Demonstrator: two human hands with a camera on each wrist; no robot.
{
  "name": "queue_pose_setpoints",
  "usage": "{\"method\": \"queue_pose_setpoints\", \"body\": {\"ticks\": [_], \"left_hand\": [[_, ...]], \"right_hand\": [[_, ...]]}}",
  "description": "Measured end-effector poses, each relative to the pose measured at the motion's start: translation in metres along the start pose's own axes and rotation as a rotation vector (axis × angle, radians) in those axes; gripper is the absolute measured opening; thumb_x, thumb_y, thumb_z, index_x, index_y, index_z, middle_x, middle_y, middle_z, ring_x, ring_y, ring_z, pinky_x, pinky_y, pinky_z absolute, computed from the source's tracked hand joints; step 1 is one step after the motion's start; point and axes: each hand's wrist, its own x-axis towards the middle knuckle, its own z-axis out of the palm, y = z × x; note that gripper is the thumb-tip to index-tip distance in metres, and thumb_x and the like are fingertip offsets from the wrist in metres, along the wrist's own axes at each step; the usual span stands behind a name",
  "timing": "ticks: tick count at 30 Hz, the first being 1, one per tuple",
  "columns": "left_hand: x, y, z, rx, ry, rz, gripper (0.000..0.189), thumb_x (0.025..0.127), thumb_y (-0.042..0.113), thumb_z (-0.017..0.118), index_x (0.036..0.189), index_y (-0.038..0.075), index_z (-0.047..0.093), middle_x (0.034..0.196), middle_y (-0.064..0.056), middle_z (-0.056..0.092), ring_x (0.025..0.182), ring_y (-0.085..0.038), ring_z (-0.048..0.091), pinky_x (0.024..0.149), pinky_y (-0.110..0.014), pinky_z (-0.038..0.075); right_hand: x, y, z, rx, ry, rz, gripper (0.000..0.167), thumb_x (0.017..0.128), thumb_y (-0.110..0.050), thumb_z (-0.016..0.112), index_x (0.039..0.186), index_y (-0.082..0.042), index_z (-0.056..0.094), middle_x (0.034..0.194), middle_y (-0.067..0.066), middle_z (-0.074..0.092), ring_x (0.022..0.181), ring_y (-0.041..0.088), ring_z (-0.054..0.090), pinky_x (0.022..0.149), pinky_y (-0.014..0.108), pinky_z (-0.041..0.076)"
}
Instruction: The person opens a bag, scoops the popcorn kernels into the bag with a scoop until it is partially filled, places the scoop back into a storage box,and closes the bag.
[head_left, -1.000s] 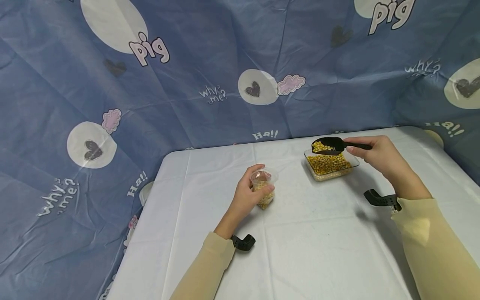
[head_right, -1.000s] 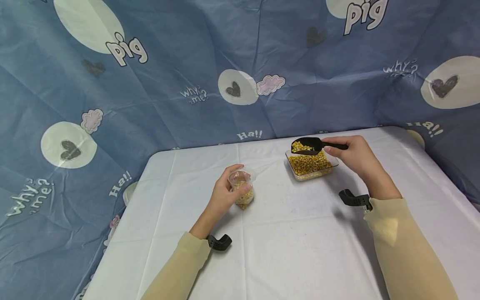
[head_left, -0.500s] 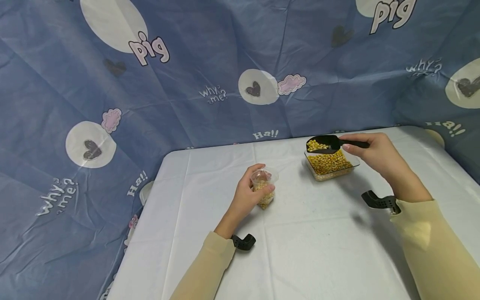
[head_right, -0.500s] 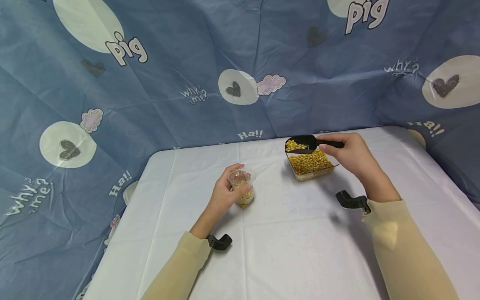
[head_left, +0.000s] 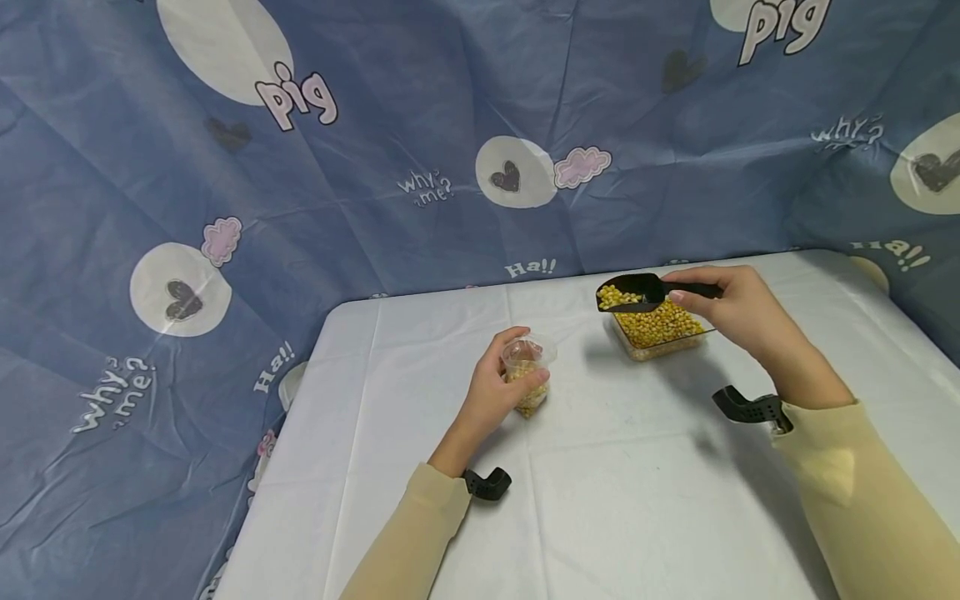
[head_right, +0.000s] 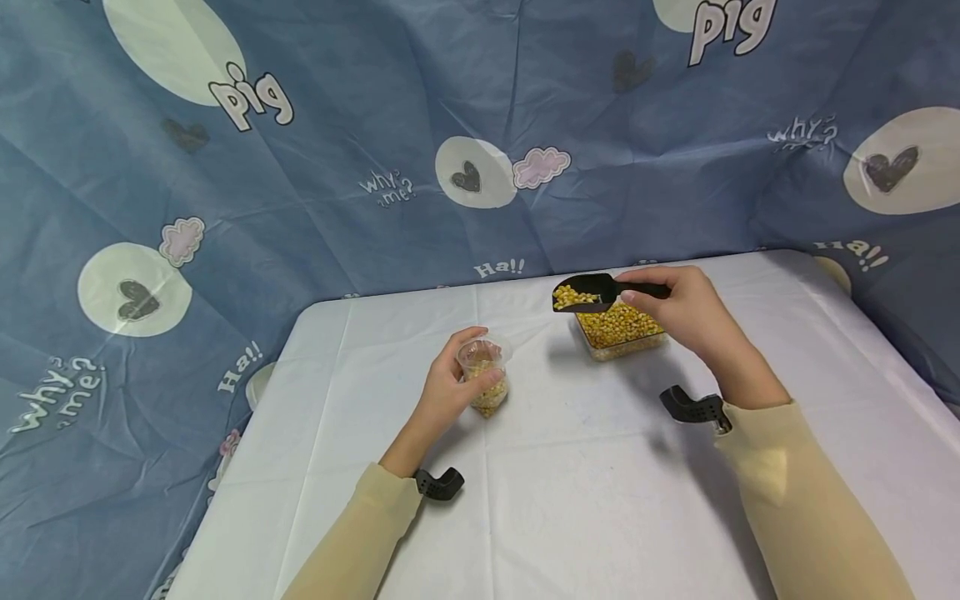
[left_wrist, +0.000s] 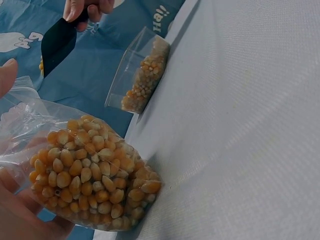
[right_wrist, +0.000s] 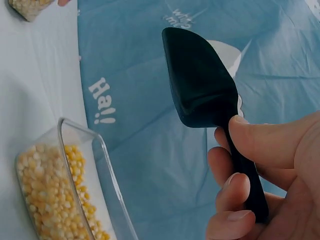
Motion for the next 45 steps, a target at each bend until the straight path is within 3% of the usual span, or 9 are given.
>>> {"method": "queue_pose_setpoints", "body": {"ticks": [9,22,29,35,40,45], "left_hand": [[-0.001,0.000,0.000,0.013,0.010,0.014,0.062,0.089,0.039,0.077,0.144,0.041,0.047,0.134,-0.001,0.056,0.102,-0.024,0.061,0.075,-0.040,0.054],[0.000,0.000,0.000,0.008,-0.005,0.002,0.062,0.091,0.040,0.076,0.145,0.041,0.045,0.135,-0.002,0.055,0.105,-0.024,0.062,0.077,-0.041,0.054],[0.000,0.000,0.000,0.010,-0.007,0.005,0.064,0.090,0.041,0.077,0.146,0.041,0.045,0.134,0.000,0.056,0.108,-0.022,0.062,0.081,-0.042,0.054],[0.001,-0.002,0.000,0.000,-0.019,0.016,0.066,0.090,0.037,0.077,0.147,0.040,0.043,0.132,0.001,0.058,0.111,-0.021,0.061,0.084,-0.043,0.054],[0.001,-0.003,0.000,0.004,-0.022,0.008,0.067,0.090,0.039,0.077,0.147,0.041,0.043,0.131,0.001,0.058,0.110,-0.020,0.062,0.084,-0.043,0.054],[0.001,-0.002,0.000,0.042,-0.010,0.015,0.066,0.089,0.041,0.077,0.147,0.042,0.044,0.140,0.002,0.052,0.108,-0.020,0.059,0.082,-0.042,0.050]], "right_hand": [[0.000,-0.008,0.010,0.036,-0.044,0.004,0.035,0.097,-0.029,0.071,0.130,-0.017,0.070,0.133,0.007,0.062,0.092,0.020,0.052,0.066,0.026,0.044],[-0.004,-0.021,0.027,0.080,-0.067,-0.020,0.030,0.095,-0.028,0.073,0.124,-0.019,0.073,0.128,0.003,0.065,0.097,0.019,0.057,0.070,0.026,0.049],[-0.006,-0.027,0.036,0.092,-0.098,-0.033,0.030,0.096,-0.024,0.073,0.125,-0.018,0.073,0.131,0.005,0.065,0.115,0.015,0.056,0.084,0.025,0.047],[-0.006,-0.030,0.046,0.101,-0.098,-0.086,0.027,0.095,-0.020,0.074,0.122,-0.016,0.074,0.126,0.005,0.067,0.122,0.018,0.056,0.098,0.041,0.043],[-0.006,-0.032,0.056,0.108,-0.097,-0.124,0.026,0.094,-0.016,0.075,0.119,-0.016,0.075,0.123,0.004,0.069,0.120,0.019,0.058,0.099,0.044,0.044],[-0.008,-0.035,0.063,0.099,-0.096,-0.153,0.025,0.093,-0.016,0.076,0.118,-0.016,0.076,0.121,0.004,0.069,0.118,0.020,0.059,0.093,0.040,0.047]]}}
